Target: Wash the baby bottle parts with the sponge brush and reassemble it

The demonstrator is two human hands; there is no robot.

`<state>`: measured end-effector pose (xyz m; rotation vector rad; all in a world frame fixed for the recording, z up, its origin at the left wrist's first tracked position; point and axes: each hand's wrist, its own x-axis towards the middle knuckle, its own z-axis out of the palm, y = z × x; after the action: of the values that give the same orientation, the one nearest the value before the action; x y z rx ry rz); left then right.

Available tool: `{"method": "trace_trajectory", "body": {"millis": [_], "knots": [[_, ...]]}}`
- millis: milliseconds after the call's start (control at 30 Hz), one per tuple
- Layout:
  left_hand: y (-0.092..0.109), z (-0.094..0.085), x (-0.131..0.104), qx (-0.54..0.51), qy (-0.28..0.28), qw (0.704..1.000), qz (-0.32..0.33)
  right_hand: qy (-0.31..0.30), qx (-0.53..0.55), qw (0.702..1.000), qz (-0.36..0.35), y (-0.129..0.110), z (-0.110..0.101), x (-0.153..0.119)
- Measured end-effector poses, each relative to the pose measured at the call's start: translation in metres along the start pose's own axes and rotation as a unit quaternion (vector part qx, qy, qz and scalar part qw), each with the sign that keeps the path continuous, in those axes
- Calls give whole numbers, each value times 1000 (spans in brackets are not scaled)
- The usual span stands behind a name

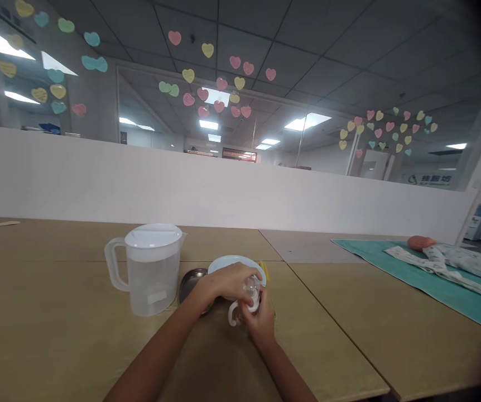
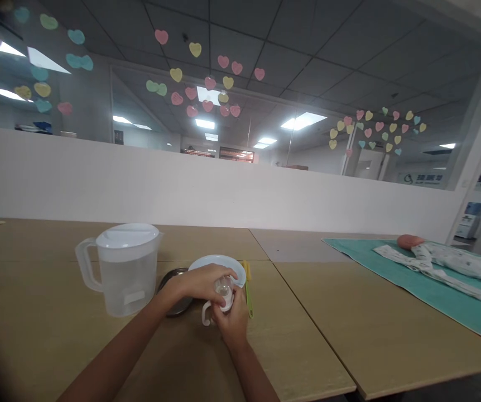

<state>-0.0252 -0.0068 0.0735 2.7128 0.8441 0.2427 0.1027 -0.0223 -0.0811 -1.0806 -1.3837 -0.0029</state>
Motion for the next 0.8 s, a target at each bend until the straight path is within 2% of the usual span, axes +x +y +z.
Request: {"method": "trace_trajectory", "body": {"millis": [133,300,400,467,567,667,733,800], "knots": [[7,-4,-6,39,6,999,-6,-9,-17,1000,-12,3,-1,1],[24,-3,-10,81,7,997,-3,-5,-28,999,-41,7,-3,0],[37,-8,-14,99,11,995,-12,-7,-15,1000,-26,10,-2,0],[45,-18,-21,94,65,993,-7,-2,3,1000,16,11,-3,2],[51,-37,-36,65,177,982,1,2,28,998,61,11,-4,4],[40,-49,-45,55,224,973,-28,1,15,999,30,8,-5,4],[21,-48,-43,71,207,974,-63,-3,-2,1000,-7,6,-4,3],[-1,-39,-34,94,160,976,-115,-8,-13,999,-33,4,-3,2]]}}
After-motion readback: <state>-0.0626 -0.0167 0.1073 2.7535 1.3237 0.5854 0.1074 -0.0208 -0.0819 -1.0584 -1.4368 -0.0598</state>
